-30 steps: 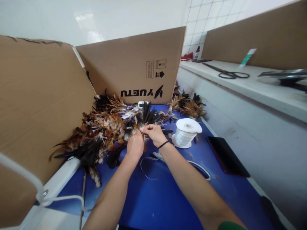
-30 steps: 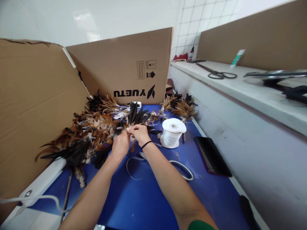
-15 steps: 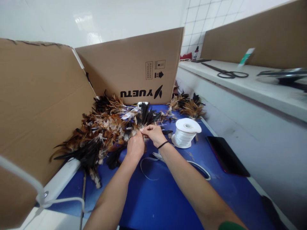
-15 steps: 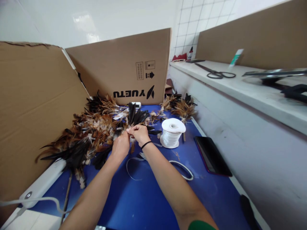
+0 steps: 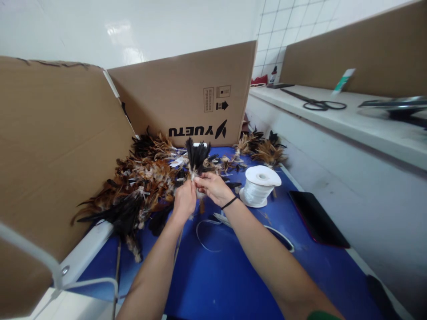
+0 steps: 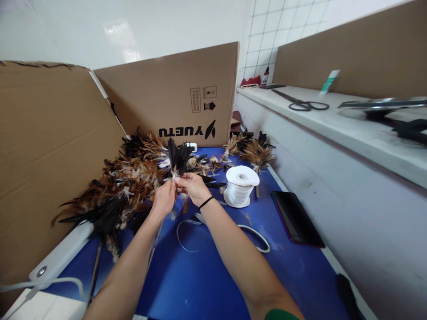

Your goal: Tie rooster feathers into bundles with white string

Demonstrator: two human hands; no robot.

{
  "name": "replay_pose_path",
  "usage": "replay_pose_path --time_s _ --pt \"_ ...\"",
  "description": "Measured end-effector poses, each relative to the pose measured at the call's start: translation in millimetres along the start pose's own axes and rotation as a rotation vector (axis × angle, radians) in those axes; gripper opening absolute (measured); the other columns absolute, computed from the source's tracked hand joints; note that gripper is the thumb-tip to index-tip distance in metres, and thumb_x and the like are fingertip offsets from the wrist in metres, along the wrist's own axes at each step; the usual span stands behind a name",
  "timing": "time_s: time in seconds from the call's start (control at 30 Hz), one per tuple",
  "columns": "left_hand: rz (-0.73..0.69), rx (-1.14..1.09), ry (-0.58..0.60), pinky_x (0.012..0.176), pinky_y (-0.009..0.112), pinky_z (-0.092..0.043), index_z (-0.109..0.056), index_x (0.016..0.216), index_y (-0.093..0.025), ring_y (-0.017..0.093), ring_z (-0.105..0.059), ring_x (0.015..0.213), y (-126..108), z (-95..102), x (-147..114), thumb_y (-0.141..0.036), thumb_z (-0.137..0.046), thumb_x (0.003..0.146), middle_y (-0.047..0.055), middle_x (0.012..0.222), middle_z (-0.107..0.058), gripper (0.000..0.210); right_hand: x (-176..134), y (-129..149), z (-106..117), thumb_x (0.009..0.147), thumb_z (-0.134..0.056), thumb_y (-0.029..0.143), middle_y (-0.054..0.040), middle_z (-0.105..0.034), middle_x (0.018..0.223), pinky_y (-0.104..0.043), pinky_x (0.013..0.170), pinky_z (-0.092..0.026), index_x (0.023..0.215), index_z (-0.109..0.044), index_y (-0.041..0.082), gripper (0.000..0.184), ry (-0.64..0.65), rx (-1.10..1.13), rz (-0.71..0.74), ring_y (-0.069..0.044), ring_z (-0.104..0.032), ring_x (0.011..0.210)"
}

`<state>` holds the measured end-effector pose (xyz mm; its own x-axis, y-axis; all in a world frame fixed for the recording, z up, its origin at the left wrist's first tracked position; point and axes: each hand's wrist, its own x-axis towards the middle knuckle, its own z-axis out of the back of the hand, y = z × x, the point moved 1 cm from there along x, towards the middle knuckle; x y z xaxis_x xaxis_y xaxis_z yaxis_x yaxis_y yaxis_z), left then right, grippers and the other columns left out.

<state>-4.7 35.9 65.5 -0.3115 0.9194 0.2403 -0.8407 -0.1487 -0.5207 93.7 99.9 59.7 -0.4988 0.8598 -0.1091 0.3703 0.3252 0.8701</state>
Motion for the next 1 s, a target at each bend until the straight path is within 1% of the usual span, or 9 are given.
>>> replay_pose_path --time_s 0.07,0.13,0.23,0.4,0.53,0.63,0.73,0.87,1.0 --pt "0.045 -0.279 0.041 0.053 0.023 -0.04 -0.049 0.068 -0.017 0.011 -0.054 0.048 2 2.9 1 -0.032 -0.029 0.094 0.002 0.057 -0.057 0.036 -2 3 1 0.052 -0.083 0.032 0.0035 -0.059 0.061 -0.02 0.053 -0.043 0.072 -0.055 0.015 0.039 0.122 0.011 0.001 -0.007 -0.054 0.055" --pt "0.129 -0.597 0.128 0.04 0.019 -0.031 -0.045 0.068 -0.018 0.007 -0.041 0.036 1 5.0 1 -0.036 -0.03 0.092 -0.003 0.052 -0.05 0.033 -3 4 1 0.055 -0.081 0.04 0.0043 -0.057 0.058 -0.022 0.055 -0.044 0.068 -0.054 0.016 0.039 0.223 0.0 0.003 -0.007 -0.052 0.052" --pt "0.204 -1.001 0.283 0.032 0.016 -0.019 -0.042 0.073 -0.018 0.004 -0.031 0.031 -3 8.1 -3 -0.04 -0.04 0.088 -0.006 0.051 -0.048 0.027 -5 5 1 0.059 -0.078 0.047 0.0044 -0.056 0.056 -0.024 0.055 -0.044 0.067 -0.054 0.017 0.039 0.316 -0.018 -0.014 -0.008 -0.052 0.049" --pt "0.18 -1.304 0.489 0.029 0.013 -0.018 -0.043 0.077 -0.018 0.002 -0.027 0.031 -8 12.2 -7 -0.041 -0.054 0.082 -0.006 0.05 -0.048 0.026 -7 9 5 0.06 -0.08 0.042 0.0043 -0.058 0.058 -0.021 0.055 -0.045 0.076 -0.062 0.016 0.035 0.359 0.058 -0.02 -0.007 -0.053 0.05" --pt "0.172 -1.377 0.572 0.028 0.012 -0.018 -0.045 0.077 -0.017 0.001 -0.025 0.03 -7 10.7 -7 -0.04 -0.056 0.082 -0.006 0.052 -0.049 0.027 -8 11 8 0.063 -0.078 0.042 0.0032 -0.06 0.056 -0.024 0.056 -0.049 0.081 -0.066 0.014 0.035 0.417 0.057 -0.016 -0.009 -0.056 0.048" --pt "0.175 -1.407 0.604 0.028 0.011 -0.018 -0.045 0.077 -0.016 0.0 -0.023 0.03 -5 8.2 -6 -0.041 -0.057 0.082 -0.006 0.051 -0.049 0.028 -7 11 10 0.063 -0.079 0.038 0.0036 -0.061 0.056 -0.023 0.055 -0.049 0.092 -0.066 0.013 0.041 0.399 0.072 -0.028 -0.009 -0.057 0.049" --pt "0.192 -1.401 0.608 0.028 0.012 -0.017 -0.046 0.076 -0.016 0.0 -0.023 0.03 -4 7.6 -6 -0.043 -0.059 0.079 -0.005 0.05 -0.049 0.03 -5 10 10 0.064 -0.08 0.036 0.0029 -0.061 0.056 -0.022 0.054 -0.049 0.09 -0.066 0.011 0.038 0.393 0.071 -0.031 -0.009 -0.057 0.05" --pt "0.231 -1.217 0.514 0.027 0.013 -0.017 -0.046 0.075 -0.017 0.003 -0.033 0.029 -7 8.3 -8 -0.051 -0.054 0.08 -0.003 0.05 -0.053 0.036 -1 7 11 0.066 -0.077 0.038 0.0035 -0.059 0.053 -0.022 0.048 -0.044 0.087 -0.066 0.012 0.036 0.397 0.019 -0.036 -0.008 -0.053 0.046" --pt "0.212 -0.934 0.37 0.028 0.016 -0.028 -0.049 0.074 -0.016 0.008 -0.044 0.03 -7 6.3 -9 -0.054 -0.043 0.085 0.0 0.049 -0.054 0.04 1 5 11 0.061 -0.079 0.04 0.0043 -0.055 0.051 -0.02 0.045 -0.035 0.072 -0.063 0.012 0.034 0.332 -0.045 0.007 -0.006 -0.046 0.045"
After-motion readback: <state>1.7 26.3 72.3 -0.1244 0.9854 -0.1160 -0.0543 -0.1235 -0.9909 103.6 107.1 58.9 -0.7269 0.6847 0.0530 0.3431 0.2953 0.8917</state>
